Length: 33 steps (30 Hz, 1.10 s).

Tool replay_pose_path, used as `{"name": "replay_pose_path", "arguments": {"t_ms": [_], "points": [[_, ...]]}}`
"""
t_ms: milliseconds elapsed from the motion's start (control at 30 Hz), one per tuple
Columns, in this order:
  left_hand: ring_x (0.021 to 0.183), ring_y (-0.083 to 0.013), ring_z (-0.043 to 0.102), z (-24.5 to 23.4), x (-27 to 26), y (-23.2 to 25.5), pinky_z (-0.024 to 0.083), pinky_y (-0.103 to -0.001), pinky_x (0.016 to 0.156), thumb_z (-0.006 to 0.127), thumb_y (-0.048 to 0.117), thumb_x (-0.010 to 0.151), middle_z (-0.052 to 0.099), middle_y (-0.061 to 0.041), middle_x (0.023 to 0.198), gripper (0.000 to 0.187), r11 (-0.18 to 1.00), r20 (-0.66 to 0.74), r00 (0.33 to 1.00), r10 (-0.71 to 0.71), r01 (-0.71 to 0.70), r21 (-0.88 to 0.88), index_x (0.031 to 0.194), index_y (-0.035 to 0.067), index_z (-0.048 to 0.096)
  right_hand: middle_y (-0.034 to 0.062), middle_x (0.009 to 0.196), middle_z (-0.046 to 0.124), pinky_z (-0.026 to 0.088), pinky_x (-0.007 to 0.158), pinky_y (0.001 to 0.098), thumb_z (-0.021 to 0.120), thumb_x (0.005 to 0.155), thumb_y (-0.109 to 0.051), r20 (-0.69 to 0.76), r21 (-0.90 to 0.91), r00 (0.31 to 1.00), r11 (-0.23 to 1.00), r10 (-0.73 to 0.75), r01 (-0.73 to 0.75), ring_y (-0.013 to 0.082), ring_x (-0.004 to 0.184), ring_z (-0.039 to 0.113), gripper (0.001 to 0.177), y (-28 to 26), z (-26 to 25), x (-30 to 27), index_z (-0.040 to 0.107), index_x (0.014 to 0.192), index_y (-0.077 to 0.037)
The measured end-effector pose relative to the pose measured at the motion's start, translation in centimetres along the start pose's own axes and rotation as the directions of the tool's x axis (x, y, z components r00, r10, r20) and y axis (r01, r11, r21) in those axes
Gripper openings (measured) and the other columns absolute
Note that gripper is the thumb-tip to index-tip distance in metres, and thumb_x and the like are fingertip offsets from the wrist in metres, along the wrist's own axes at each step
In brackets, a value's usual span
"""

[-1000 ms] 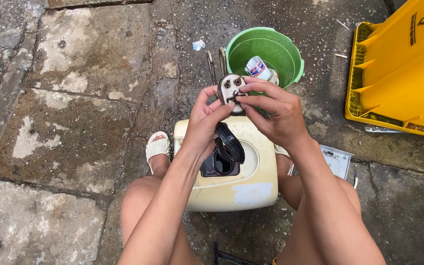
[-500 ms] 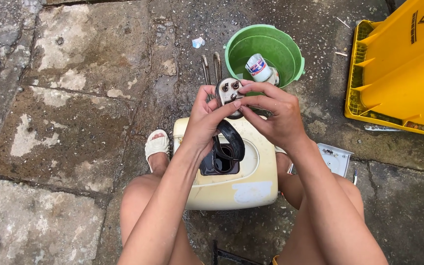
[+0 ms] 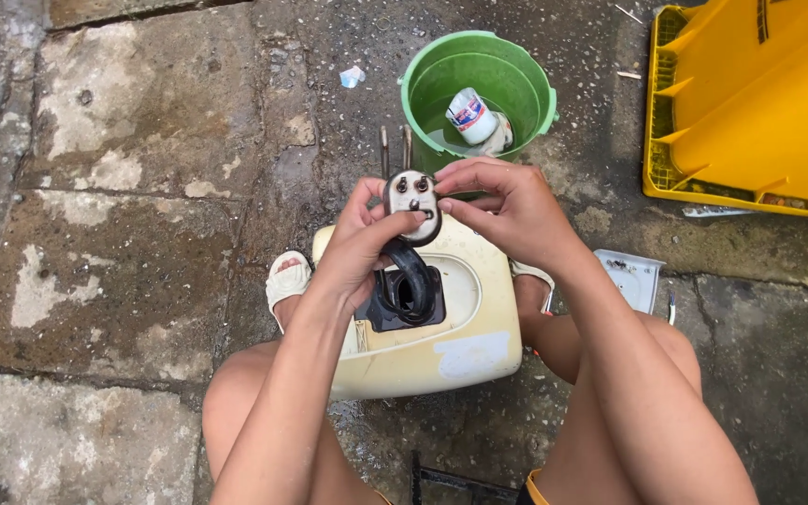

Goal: The person is reinstalling a heating element into a water heater unit, involving cleaning the part and using a screwdriver.

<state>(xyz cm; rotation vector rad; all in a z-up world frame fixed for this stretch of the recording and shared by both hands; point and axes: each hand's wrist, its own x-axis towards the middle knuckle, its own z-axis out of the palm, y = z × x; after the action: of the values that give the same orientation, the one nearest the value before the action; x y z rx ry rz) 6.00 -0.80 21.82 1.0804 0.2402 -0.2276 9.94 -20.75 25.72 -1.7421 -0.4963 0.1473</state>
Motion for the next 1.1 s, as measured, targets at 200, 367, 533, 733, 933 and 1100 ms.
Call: {"name": "replay_pose_path", "arguments": {"t_ms": [200,367,533,733,933,1100], "points": [[0.058,-0.0089,0.058,0.5,-0.4,-0.7,0.025,-0.013,0.035,0.071,0.002,0.079,0.066,-0.003,0.083,0.034,0.976,-0.173,0.967,-0.188,0.204,0.081,0.098,0.020,0.049,0.0205,0.125,0.067,0.066,0.090,0.0364,0.068,0.101,-0.001,-0.292,-0.102,0.952,0.992,-0.097,0.070,0.0316,0.114,0.073,0.015,-1.9,-10.5,-6.5,0.067,0.116,-0.001],[0.062,-0.0110,0.062,1.2,-0.2,-0.9,0.040,-0.022,0.041,0.069,0.002,0.080,0.067,0.001,0.079,0.030,0.942,-0.298,0.922,-0.247,0.301,0.152,0.096,0.022,0.054,0.0054,0.108,0.071,0.066,0.080,0.0228,0.070,0.106,-0.008,-0.785,0.179,0.609,0.983,0.114,0.048,0.0138,0.098,0.074,0.008,11.7,-19.3,-19.2,0.067,0.112,-0.012],[0.079,-0.0120,0.075,1.0,0.8,-0.9,0.047,-0.008,0.045,0.066,0.002,0.086,0.077,-0.003,0.103,0.028,0.919,-0.388,0.884,-0.259,0.349,0.181,0.104,0.021,0.056,0.0116,0.106,0.073,0.066,0.083,0.0297,0.066,0.100,0.000,-0.686,0.488,0.115,0.573,0.718,-0.658,0.0195,0.092,0.072,0.012,27.0,-16.6,-31.0,0.070,0.110,-0.004],[0.057,-0.0122,0.058,-2.5,2.1,-3.0,0.044,-0.025,0.051,0.067,0.009,0.088,0.071,0.004,0.093,0.035,0.855,-0.482,0.842,-0.243,0.421,0.303,0.107,0.035,0.052,-0.0042,0.085,0.079,0.053,0.090,0.0281,0.076,0.083,-0.018,-0.789,0.127,0.104,0.326,0.606,-0.937,0.0111,0.082,0.076,0.015,45.0,-15.2,-39.3,0.081,0.096,-0.024],[0.056,-0.0125,0.045,-4.3,2.4,-5.2,0.038,-0.025,0.048,0.060,0.001,0.089,0.066,-0.008,0.105,0.036,0.854,-0.542,0.822,-0.176,0.401,0.331,0.118,0.022,0.054,-0.0001,0.107,0.077,0.057,0.089,0.0345,0.083,0.078,-0.019,-0.713,0.168,-0.011,0.156,0.701,-0.973,0.0211,0.090,0.075,0.036,51.1,-17.0,-38.5,0.076,0.111,-0.029],[0.059,-0.0129,0.050,-0.7,3.8,-4.1,0.036,-0.025,0.049,0.062,0.005,0.089,0.064,0.000,0.095,0.037,0.808,-0.624,0.761,-0.177,0.474,0.349,0.119,0.027,0.056,-0.0047,0.083,0.071,0.036,0.107,0.0304,0.074,0.094,-0.022,-0.702,0.166,-0.008,0.152,0.712,-0.974,0.0234,0.063,0.077,0.011,51.6,-16.4,-37.4,0.069,0.103,-0.025]]}}
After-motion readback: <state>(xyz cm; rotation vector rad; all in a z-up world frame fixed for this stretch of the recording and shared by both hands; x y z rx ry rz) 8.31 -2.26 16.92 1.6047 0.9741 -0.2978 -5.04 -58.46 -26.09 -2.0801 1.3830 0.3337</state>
